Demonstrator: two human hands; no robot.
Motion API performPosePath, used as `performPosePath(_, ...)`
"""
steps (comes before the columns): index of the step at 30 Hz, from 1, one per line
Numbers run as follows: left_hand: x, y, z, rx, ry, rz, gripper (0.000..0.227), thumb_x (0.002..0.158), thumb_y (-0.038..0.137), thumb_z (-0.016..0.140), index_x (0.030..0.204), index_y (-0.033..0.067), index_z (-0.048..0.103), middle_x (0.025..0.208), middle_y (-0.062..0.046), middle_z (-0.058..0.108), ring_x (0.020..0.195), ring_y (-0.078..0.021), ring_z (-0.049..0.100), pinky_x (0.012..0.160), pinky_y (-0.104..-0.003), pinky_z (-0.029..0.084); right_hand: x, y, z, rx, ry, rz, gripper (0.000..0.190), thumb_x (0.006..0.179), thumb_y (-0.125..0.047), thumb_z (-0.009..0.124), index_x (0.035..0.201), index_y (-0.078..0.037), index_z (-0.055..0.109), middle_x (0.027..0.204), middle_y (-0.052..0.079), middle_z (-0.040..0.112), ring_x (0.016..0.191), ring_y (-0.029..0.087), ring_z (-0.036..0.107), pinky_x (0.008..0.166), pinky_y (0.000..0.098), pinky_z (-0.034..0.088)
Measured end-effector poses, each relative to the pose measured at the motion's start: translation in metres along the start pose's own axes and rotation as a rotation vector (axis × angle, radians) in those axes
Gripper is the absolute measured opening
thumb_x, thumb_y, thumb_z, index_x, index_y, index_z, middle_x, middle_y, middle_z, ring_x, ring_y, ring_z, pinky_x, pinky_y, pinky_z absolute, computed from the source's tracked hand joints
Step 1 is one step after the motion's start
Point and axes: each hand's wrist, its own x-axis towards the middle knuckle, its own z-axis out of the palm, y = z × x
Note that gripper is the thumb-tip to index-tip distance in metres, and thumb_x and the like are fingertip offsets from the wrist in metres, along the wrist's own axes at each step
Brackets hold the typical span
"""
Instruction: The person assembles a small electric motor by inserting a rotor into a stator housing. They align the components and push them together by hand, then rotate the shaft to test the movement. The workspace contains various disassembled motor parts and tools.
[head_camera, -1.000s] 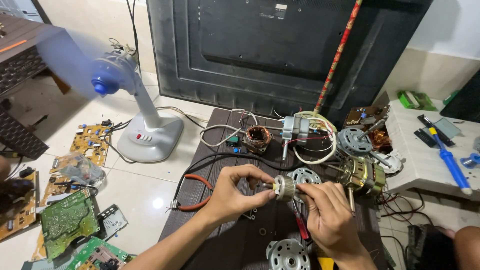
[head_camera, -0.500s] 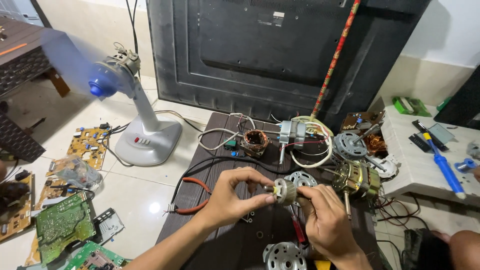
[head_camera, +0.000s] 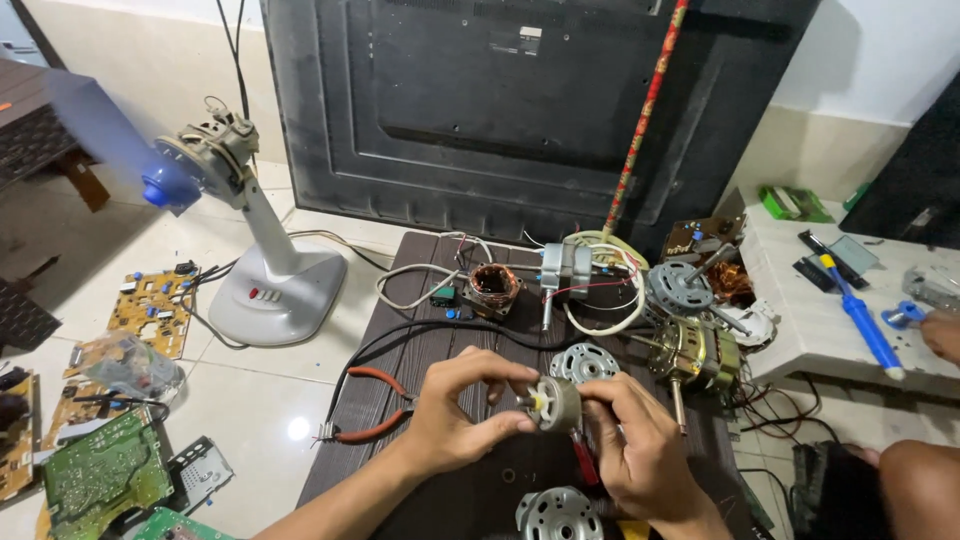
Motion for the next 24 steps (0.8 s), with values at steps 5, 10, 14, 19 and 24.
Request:
performPosePath(5,0.000,-0.001,-0.003,0.011,0.010,-0.035,0.037,0.082,0.038,0.082,0.108,0.0125,0.075,0.090,-0.002,0.076,0.070,-0.0109,0.059,0.071,-0.026,0.048,-0.003,0.011,0.003,-0.037,0.016,-0.037,0.026,0.084,-0.005,0.072,0.109,-0.001,0.064,0.096,0.011,0.074,0.084,0.024,0.074,0.080,0.0317,0.064)
performPosePath(10,0.001,-0.008,-0.004,-0.150,-0.004,-0.033,0.027,0.086,0.027,0.080,0.106,0.0083,0.077,0.097,-0.009,0.076,0.079,-0.0142,0.065,0.066,-0.025,0.050,-0.006,0.013,0.002,-0.047,0.043,-0.047,0.019,0.088,-0.002,0.071,0.106,0.000,0.066,0.094,0.012,0.073,0.084,0.024,0.073,0.079,0.0323,0.061)
performPosePath(14,0.001,-0.007,-0.006,-0.041,0.039,0.024,0.017,0.086,0.021,0.081,0.096,0.0078,0.076,0.093,-0.007,0.078,0.085,-0.0182,0.073,0.076,-0.029,0.054,0.000,0.004,0.003,-0.100,0.062,-0.151,0.019,0.088,0.002,0.070,0.106,0.004,0.064,0.094,0.016,0.071,0.083,0.027,0.071,0.078,0.0353,0.061)
performPosePath(19,0.003,-0.007,-0.006,0.087,0.028,0.037,0.014,0.086,0.023,0.080,0.094,0.0118,0.078,0.091,-0.004,0.079,0.084,-0.0167,0.073,0.081,-0.030,0.052,0.002,0.003,0.001,-0.170,0.071,-0.219,0.015,0.091,0.003,0.067,0.106,0.007,0.065,0.095,0.019,0.071,0.082,0.030,0.068,0.077,0.0382,0.059)
performPosePath(24,0.004,-0.002,-0.001,0.055,0.047,-0.068,0.011,0.086,0.020,0.080,0.090,0.0107,0.078,0.086,-0.004,0.078,0.077,-0.0131,0.069,0.072,-0.026,0.050,0.002,0.007,0.001,-0.256,0.040,-0.224,0.014,0.091,0.006,0.064,0.106,0.007,0.065,0.096,0.019,0.072,0.083,0.032,0.070,0.078,0.0410,0.059)
